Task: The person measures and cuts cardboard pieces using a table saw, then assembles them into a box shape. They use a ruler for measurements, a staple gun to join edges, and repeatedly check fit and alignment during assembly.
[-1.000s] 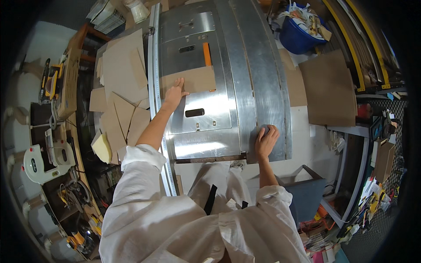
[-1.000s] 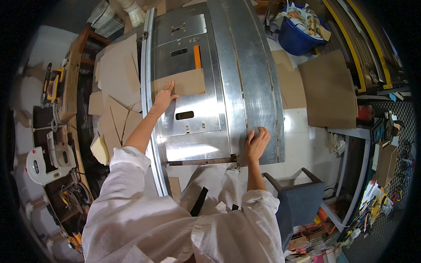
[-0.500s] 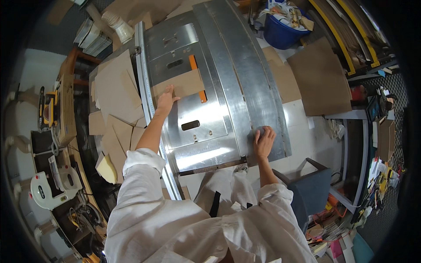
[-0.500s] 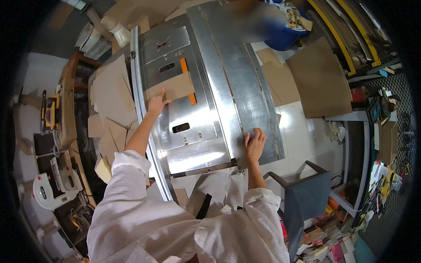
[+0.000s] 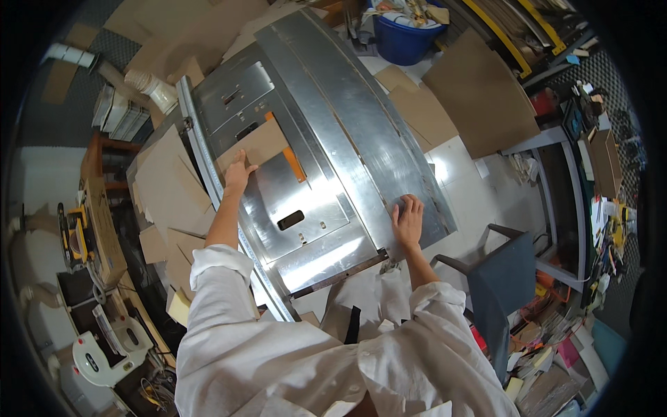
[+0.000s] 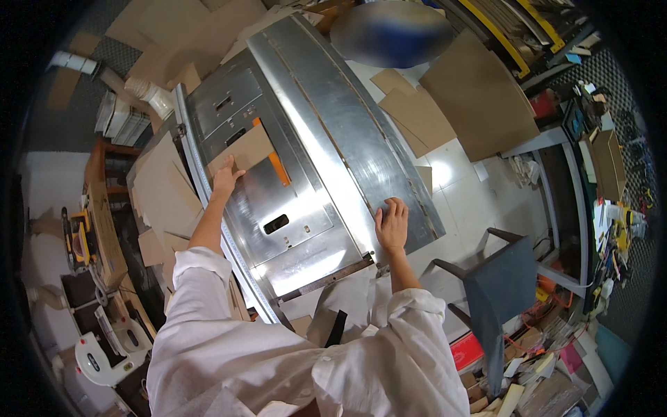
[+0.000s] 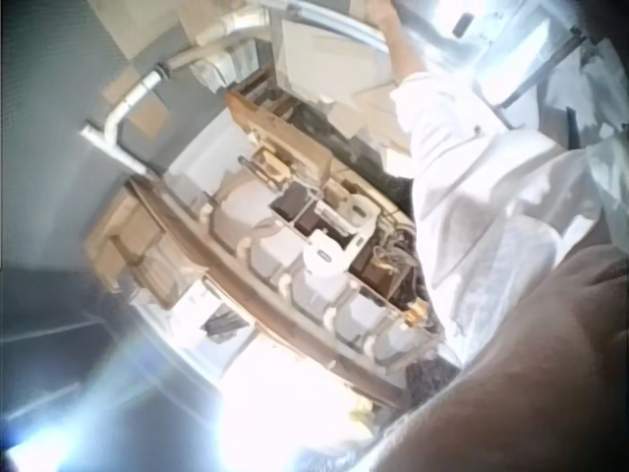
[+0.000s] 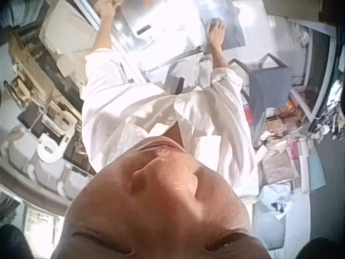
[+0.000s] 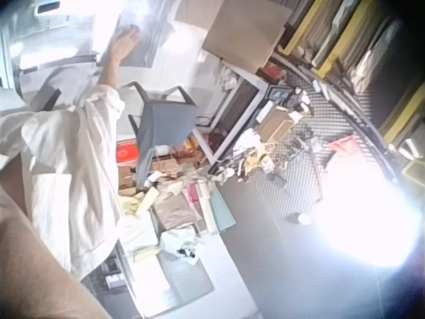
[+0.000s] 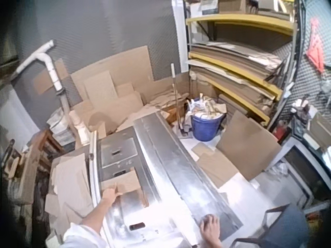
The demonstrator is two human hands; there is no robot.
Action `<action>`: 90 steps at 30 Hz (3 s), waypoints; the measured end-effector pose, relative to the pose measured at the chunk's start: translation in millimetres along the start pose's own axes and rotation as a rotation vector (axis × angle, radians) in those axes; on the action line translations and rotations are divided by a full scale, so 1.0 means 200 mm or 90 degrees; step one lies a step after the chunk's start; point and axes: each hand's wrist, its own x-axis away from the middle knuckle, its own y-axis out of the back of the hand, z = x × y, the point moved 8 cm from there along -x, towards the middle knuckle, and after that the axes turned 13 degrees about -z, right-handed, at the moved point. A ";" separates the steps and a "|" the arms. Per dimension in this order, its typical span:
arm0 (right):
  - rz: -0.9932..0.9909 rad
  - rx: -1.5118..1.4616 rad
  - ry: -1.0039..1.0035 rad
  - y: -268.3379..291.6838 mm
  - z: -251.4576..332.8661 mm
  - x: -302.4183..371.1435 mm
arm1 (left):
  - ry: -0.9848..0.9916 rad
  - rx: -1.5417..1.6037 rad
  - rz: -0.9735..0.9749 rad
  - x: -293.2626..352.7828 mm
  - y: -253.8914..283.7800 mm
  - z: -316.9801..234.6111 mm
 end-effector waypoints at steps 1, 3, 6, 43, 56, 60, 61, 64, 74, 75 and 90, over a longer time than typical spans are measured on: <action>-0.001 -0.002 -0.001 0.00 0.00 -0.01 | -0.007 -0.009 -0.003 -0.04 -0.01 0.02; 0.006 -0.001 0.002 -0.01 0.03 -0.01 | -0.008 -0.020 -0.009 -0.09 -0.03 0.08; 0.012 0.017 -0.004 0.01 0.03 0.00 | -0.018 -0.033 0.013 -0.19 -0.03 0.07; -0.258 -0.148 -0.231 0.55 -0.35 -0.22 | -0.061 0.062 -0.241 -0.49 0.95 -0.35; -0.723 -0.455 -0.800 2.48 -2.81 -1.27 | -0.038 0.660 -0.054 0.74 1.16 -2.92; -0.685 -0.656 -0.842 2.62 -3.12 -1.68 | -0.049 0.669 0.056 0.89 1.11 -3.48; -0.661 -0.686 -0.854 2.65 -3.22 -1.74 | -0.056 0.681 0.089 0.90 1.10 -3.58; -0.701 -0.746 -0.892 2.71 -3.53 -1.85 | -0.056 0.714 0.105 0.91 1.08 -3.86; -0.619 -0.883 -0.943 2.77 -3.95 -2.09 | -0.082 0.690 0.079 0.85 1.03 -4.19; -0.626 -0.863 -0.919 2.80 -3.97 -2.08 | -0.077 0.706 0.077 0.81 1.05 -4.22; -0.386 -0.830 -0.705 2.85 -2.32 -1.37 | -0.586 0.897 0.013 0.77 1.83 -5.37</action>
